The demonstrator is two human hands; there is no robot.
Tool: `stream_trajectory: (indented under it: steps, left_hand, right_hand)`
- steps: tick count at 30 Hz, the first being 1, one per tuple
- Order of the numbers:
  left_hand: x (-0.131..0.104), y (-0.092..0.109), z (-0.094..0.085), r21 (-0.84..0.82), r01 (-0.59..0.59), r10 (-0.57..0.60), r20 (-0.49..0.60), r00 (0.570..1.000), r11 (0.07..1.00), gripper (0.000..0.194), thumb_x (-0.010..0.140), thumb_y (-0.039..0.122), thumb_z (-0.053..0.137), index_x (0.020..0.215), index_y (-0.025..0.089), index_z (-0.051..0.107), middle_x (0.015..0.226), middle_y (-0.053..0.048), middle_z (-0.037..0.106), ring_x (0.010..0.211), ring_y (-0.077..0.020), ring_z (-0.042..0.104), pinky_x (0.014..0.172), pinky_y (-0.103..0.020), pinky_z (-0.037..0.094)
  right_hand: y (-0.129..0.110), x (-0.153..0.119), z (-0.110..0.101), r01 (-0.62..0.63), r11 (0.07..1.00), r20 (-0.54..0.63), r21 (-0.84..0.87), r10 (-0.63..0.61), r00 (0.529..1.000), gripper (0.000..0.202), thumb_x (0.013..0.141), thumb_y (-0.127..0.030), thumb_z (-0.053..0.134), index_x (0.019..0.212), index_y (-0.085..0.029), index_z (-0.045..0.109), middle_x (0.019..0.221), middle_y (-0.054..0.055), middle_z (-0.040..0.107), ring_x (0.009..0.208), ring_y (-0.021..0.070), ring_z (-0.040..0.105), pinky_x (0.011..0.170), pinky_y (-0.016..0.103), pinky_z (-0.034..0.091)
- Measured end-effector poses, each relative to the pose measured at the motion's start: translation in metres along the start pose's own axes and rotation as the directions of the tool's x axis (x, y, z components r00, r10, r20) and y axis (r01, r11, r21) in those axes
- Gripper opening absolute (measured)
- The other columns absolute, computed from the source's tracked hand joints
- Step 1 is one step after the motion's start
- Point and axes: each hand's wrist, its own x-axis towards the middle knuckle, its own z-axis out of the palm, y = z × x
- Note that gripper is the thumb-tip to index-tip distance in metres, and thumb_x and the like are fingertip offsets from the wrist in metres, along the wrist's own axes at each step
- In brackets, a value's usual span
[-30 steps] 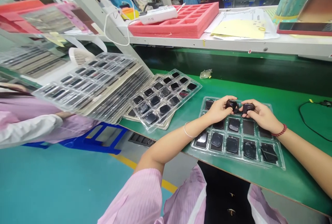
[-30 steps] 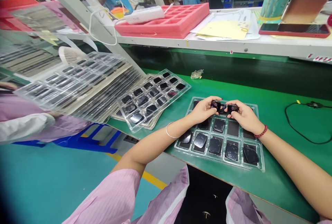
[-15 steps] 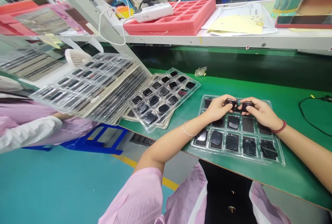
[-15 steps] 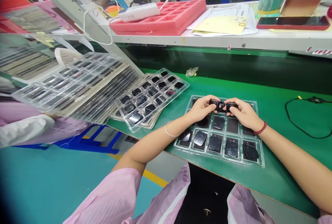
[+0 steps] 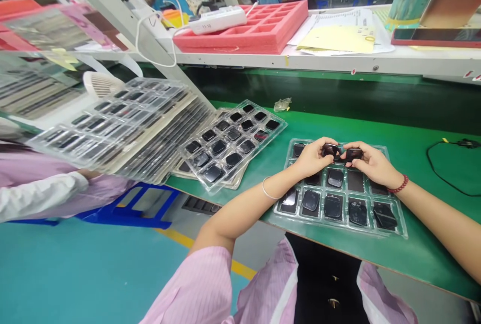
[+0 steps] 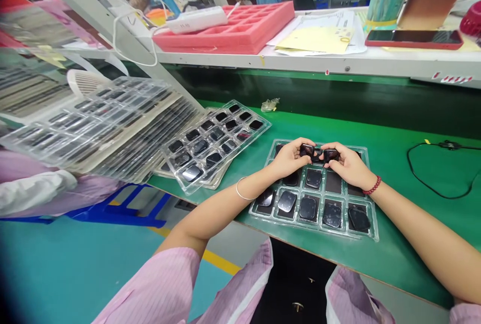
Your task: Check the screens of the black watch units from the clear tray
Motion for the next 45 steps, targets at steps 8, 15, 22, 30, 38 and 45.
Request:
stream_trajectory:
  steps: [8, 15, 22, 30, 38, 45]
  left_hand:
    - [0.000, 0.001, 0.000, -0.010, -0.017, 0.017, 0.017, 1.000, 1.000, 0.042, 0.071, 0.009, 0.057, 0.113, 0.012, 0.057, 0.100, -0.007, 0.067, 0.087, -0.0144, 0.066, 0.078, -0.026, 0.054]
    - [-0.001, 0.004, 0.000, -0.020, 0.005, -0.005, 0.004, 1.000, 1.000, 0.042, 0.072, 0.011, 0.060, 0.114, 0.013, 0.056, 0.102, -0.007, 0.067, 0.090, -0.0159, 0.066, 0.082, -0.027, 0.053]
    - [0.002, 0.004, -0.005, -0.121, 0.073, -0.073, 0.009, 0.997, 0.990, 0.063, 0.086, 0.025, 0.056, 0.147, 0.016, 0.041, 0.132, -0.014, 0.058, 0.105, -0.0212, 0.066, 0.073, -0.025, 0.054]
    - [0.002, 0.003, -0.009, 0.045, 0.064, -0.065, 0.034, 0.997, 0.997, 0.055, 0.092, 0.034, 0.054, 0.145, 0.019, 0.048, 0.109, -0.007, 0.067, 0.062, -0.0081, 0.058, 0.062, -0.022, 0.051]
    - [0.001, 0.002, -0.006, -0.035, 0.040, -0.037, 0.079, 0.996, 0.999, 0.063, 0.085, 0.036, 0.065, 0.142, 0.015, 0.047, 0.109, -0.011, 0.063, 0.071, -0.0123, 0.064, 0.061, -0.022, 0.048]
    - [0.000, 0.004, -0.007, 0.004, 0.038, -0.038, 0.092, 0.995, 0.999, 0.057, 0.084, 0.037, 0.065, 0.134, 0.014, 0.050, 0.097, -0.006, 0.059, 0.068, -0.0093, 0.057, 0.066, -0.023, 0.050]
  right_hand:
    - [0.001, 0.000, 0.000, 0.003, 1.000, -0.003, -0.012, -0.003, 1.000, 0.039, 0.080, -0.018, 0.059, 0.119, -0.019, 0.055, 0.108, 0.008, 0.067, 0.084, 0.0176, 0.069, 0.088, 0.038, 0.058]
    - [0.000, 0.000, 0.001, 0.002, 1.000, -0.007, -0.026, -0.002, 1.000, 0.040, 0.079, -0.018, 0.060, 0.119, -0.019, 0.056, 0.109, 0.008, 0.067, 0.084, 0.0189, 0.069, 0.088, 0.041, 0.058]
    - [0.007, 0.003, -0.006, -0.067, 0.995, -0.050, 0.075, 0.071, 0.996, 0.062, 0.089, -0.028, 0.054, 0.149, -0.026, 0.038, 0.142, 0.012, 0.052, 0.108, 0.0229, 0.066, 0.079, 0.036, 0.061]
    - [0.003, 0.004, -0.010, -0.114, 0.988, -0.058, 0.106, 0.121, 0.991, 0.063, 0.088, -0.046, 0.065, 0.144, -0.023, 0.047, 0.135, 0.013, 0.058, 0.096, 0.0224, 0.070, 0.083, 0.039, 0.061]
    - [0.001, 0.005, -0.007, -0.103, 0.993, -0.018, 0.060, 0.104, 0.994, 0.053, 0.080, -0.044, 0.074, 0.123, -0.017, 0.061, 0.108, 0.011, 0.069, 0.074, 0.0157, 0.065, 0.072, 0.033, 0.059]
    - [-0.004, 0.005, -0.003, -0.087, 0.994, 0.044, 0.070, 0.084, 0.995, 0.050, 0.079, -0.042, 0.071, 0.120, -0.016, 0.059, 0.113, 0.011, 0.065, 0.073, 0.0147, 0.059, 0.063, 0.030, 0.056]
